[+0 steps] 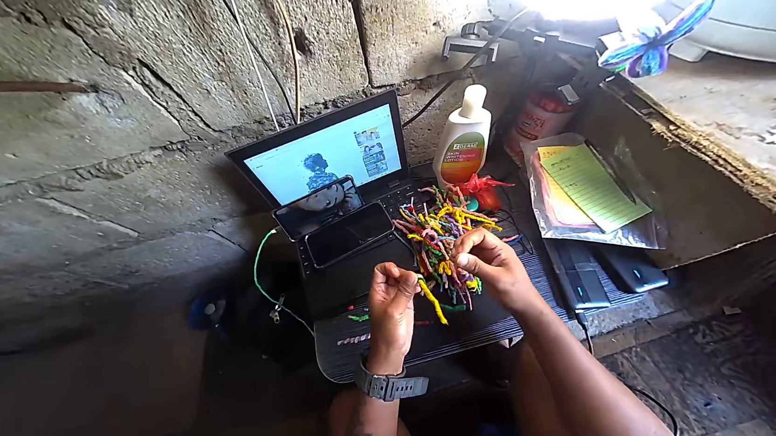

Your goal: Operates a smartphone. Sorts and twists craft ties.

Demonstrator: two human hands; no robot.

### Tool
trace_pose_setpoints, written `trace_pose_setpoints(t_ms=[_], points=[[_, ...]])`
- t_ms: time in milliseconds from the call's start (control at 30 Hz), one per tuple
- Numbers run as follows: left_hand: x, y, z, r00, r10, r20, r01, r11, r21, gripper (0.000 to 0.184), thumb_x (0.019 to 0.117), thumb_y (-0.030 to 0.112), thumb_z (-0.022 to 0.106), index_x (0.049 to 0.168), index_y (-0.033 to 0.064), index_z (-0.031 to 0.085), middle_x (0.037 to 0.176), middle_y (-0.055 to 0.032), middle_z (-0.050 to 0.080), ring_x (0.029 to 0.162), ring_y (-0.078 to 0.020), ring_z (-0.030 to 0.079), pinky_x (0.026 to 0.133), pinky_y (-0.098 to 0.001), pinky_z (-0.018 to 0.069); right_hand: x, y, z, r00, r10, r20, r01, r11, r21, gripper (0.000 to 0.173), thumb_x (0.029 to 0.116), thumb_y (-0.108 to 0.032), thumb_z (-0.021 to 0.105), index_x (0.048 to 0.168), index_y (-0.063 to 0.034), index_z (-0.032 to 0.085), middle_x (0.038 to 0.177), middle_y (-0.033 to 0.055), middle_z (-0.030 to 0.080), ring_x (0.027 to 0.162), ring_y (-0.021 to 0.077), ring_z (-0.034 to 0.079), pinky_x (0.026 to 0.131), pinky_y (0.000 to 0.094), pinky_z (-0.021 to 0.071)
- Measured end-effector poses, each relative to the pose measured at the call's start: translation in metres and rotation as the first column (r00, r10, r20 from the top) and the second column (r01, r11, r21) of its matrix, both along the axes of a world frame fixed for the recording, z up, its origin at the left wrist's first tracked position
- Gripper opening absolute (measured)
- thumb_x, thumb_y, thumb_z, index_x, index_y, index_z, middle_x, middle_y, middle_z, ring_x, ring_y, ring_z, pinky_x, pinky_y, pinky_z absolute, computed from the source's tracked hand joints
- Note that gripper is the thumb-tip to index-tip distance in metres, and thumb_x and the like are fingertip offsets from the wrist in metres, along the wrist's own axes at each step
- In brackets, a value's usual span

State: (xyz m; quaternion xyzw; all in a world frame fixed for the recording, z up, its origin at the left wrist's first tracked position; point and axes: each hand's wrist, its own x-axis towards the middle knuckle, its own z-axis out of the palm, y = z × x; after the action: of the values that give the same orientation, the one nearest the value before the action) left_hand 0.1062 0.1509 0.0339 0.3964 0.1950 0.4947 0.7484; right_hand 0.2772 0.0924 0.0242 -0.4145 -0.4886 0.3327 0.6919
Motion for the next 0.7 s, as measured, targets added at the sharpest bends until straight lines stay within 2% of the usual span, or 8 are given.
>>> trace_pose_setpoints(t_ms=[67,100,167,233,367,467,567,700], points=[[0.0,-0.001,0.003,0.997,-0.03,-0.068,0.023,0.995,-0.1,0.021,0.0984,-0.006,0.046,0.096,0.0133,0.052,0.08,0.0063,0.065,0.073,-0.0022,0.065,0.076,-0.0201,0.0575,0.001,-0.001,-0.001,0.965,0.004,0.262,0.0,1.0,-0.014,0.017,0.0967,-0.013,0.066,0.111,-0.0045,0.067,0.109,-0.0007,0.068,0.103,0.0026,0.063,0.093,0.0229,0.0533],[0.001,-0.002,0.004,0.993,-0.053,-0.106,0.039,0.99,-0.133,0.019,0.0997,-0.005,0.045,0.096,0.0131,0.051,0.08,0.0061,0.065,0.072,-0.0022,0.065,0.075,-0.02,0.0574,-0.001,-0.001,0.0,0.93,0.007,0.368,-0.012,1.0,0.011,0.022,0.0966,-0.016,0.068,0.115,-0.003,0.069,0.113,0.0029,0.068,0.106,0.0039,0.062,0.095,0.023,0.0522],[0.001,-0.003,0.005,0.982,-0.096,-0.164,0.069,0.984,-0.161,0.016,0.1007,-0.004,0.045,0.099,0.0115,0.049,0.083,0.0039,0.065,0.074,-0.0043,0.066,0.076,-0.0223,0.0576,-0.009,-0.001,0.0,0.877,-0.011,0.481,-0.023,0.998,0.064,0.023,0.0963,-0.02,0.07,0.115,-0.0076,0.073,0.113,0.0055,0.068,0.111,0.0071,0.061,0.098,0.0254,0.0506],[0.003,-0.004,0.007,0.975,-0.115,-0.188,0.083,0.982,-0.172,0.016,0.1001,-0.005,0.047,0.099,0.011,0.048,0.083,0.0037,0.066,0.076,-0.0058,0.067,0.077,-0.0243,0.0585,-0.014,-0.001,-0.002,0.85,-0.071,0.522,0.012,0.993,0.116,0.017,0.0969,-0.022,0.068,0.108,-0.0128,0.076,0.11,0.0045,0.069,0.109,0.0096,0.062,0.099,0.0313,0.0486],[0.003,-0.005,0.005,0.976,-0.102,-0.193,0.081,0.99,-0.117,0.017,0.0986,-0.006,0.05,0.097,0.011,0.049,0.083,0.0046,0.065,0.077,-0.0055,0.067,0.08,-0.0256,0.0589,-0.015,0.0,-0.004,0.87,-0.15,0.469,0.088,0.985,0.15,0.015,0.0942,-0.026,0.073,0.097,-0.011,0.075,0.1,0.0012,0.07,0.103,0.0061,0.063,0.096,0.0277,0.0481],[0.003,-0.005,-0.001,0.992,-0.114,-0.057,0.109,0.99,-0.091,0.022,0.0943,-0.005,0.055,0.091,0.0167,0.054,0.08,0.006,0.065,0.079,-0.0058,0.066,0.083,-0.0265,0.0575,-0.017,0.0,-0.002,0.949,-0.13,0.288,0.107,0.99,0.095,0.014,0.094,-0.023,0.073,0.093,-0.0085,0.073,0.096,-0.0043,0.069,0.097,-0.0006,0.062,0.089,0.0197,0.0518],[0.001,-0.005,-0.004,0.961,-0.271,0.053,0.276,0.941,-0.197,0.017,0.0918,0.004,0.064,0.086,0.0201,0.065,0.081,0.0036,0.069,0.079,-0.007,0.067,0.081,-0.0265,0.057,-0.015,-0.002,-0.001,0.993,-0.006,0.117,0.002,1.0,0.027,0.01,0.0938,-0.021,0.072,0.095,-0.0112,0.073,0.098,-0.0094,0.068,0.095,-0.0028,0.062,0.086,0.0181,0.0532],[-0.01,0.003,-0.002,0.823,-0.566,-0.037,0.535,0.796,-0.282,0.009,0.0898,0.012,0.068,0.098,0.0134,0.071,0.081,0.0045,0.07,0.073,-0.0047,0.066,0.073,-0.0223,0.0561,-0.001,-0.005,-0.002,0.973,0.211,0.093,-0.205,0.976,-0.071,0.012,0.093,-0.025,0.073,0.092,-0.013,0.075,0.098,-0.0124,0.066,0.096,-0.0045,0.06,0.086,0.0171,0.0506]])
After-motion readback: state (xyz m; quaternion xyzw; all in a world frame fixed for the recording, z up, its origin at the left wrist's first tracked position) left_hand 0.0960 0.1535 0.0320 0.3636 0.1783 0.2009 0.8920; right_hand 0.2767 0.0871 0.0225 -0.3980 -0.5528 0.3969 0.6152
